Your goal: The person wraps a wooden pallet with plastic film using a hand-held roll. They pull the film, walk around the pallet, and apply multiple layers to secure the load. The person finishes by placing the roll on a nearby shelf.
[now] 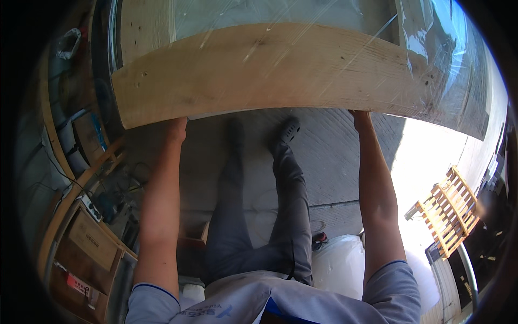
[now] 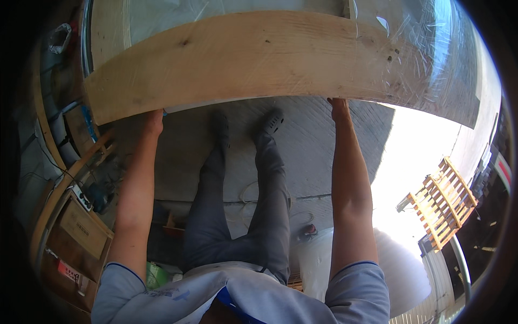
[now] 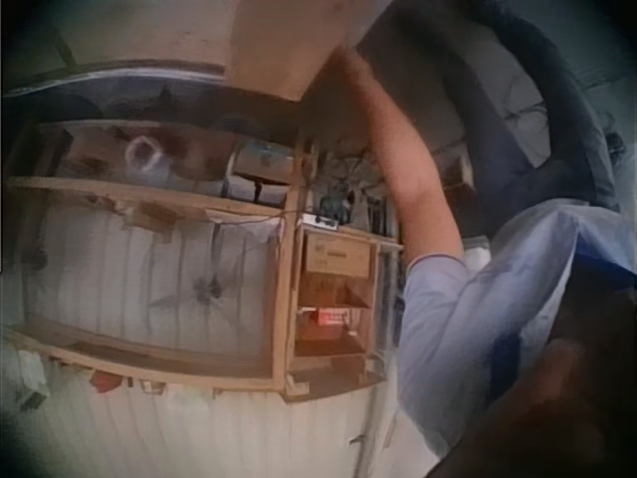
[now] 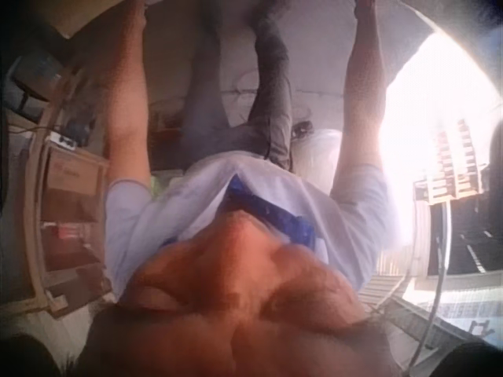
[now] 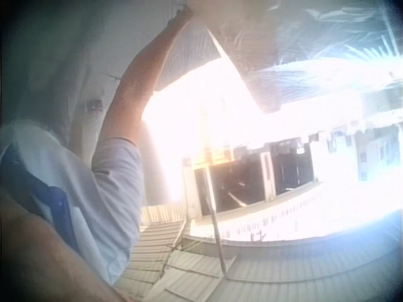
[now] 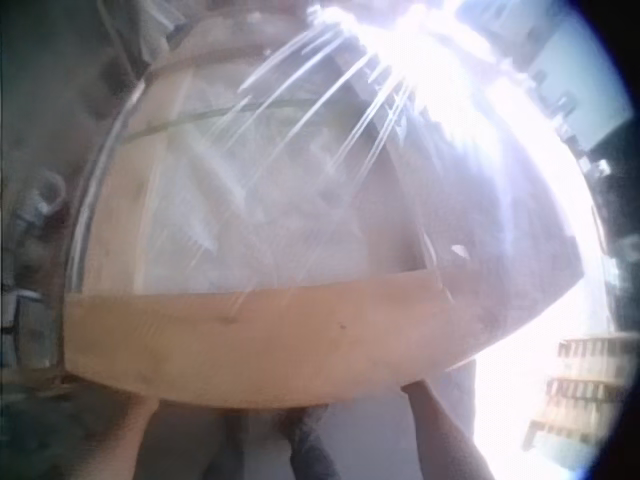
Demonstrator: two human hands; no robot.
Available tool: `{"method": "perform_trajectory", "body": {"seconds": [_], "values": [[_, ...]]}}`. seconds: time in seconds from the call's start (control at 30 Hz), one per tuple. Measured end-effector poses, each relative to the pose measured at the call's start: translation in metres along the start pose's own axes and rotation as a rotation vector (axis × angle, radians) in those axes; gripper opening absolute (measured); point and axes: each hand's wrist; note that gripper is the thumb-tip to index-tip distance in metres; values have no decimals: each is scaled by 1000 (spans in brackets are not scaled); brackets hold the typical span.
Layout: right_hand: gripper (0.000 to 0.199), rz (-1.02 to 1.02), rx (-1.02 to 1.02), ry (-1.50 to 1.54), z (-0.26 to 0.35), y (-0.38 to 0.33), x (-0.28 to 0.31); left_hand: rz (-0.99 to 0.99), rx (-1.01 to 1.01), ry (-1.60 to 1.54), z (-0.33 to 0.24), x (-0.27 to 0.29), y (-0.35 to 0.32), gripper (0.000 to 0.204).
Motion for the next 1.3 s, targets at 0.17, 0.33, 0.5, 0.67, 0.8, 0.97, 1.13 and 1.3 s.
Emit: {"method": "perform_trajectory", "body": {"seconds": [0.17, 0.33, 0.5, 0.67, 0.8, 0.97, 1.13, 1.3], "values": [[61, 15, 101, -338, 21, -22, -14, -44, 108, 105, -28, -2, -21, 88], [56, -48, -32, -270, 86, -142, 7, 14, 153, 184, -51, 23, -72, 68], [62, -222, 24, -347, 168, -249, 16, -236, 124, 84, -61, 55, -125, 46], [60, -249, 141, -303, 256, -306, 21, -194, 122, -37, -133, 85, -170, 38], [61, -210, 222, -241, 312, -315, 18, -135, -9, -138, -188, 107, -195, 34], [58, -283, 275, -302, 360, -304, 4, -192, -60, -166, -233, 123, -164, 33], [51, -425, 179, -423, 394, -286, -13, -209, 24, 125, -245, 123, -136, 36], [48, -471, 161, -371, 416, -258, -26, -389, -97, -35, -278, 113, -138, 38]]}}
Point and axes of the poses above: each hand's wrist, its own y-axis towards the middle knuckle, its own x-axis out of the back of the hand, z = x × y, and after that the axes turned 5 degrees about -x, right-handed
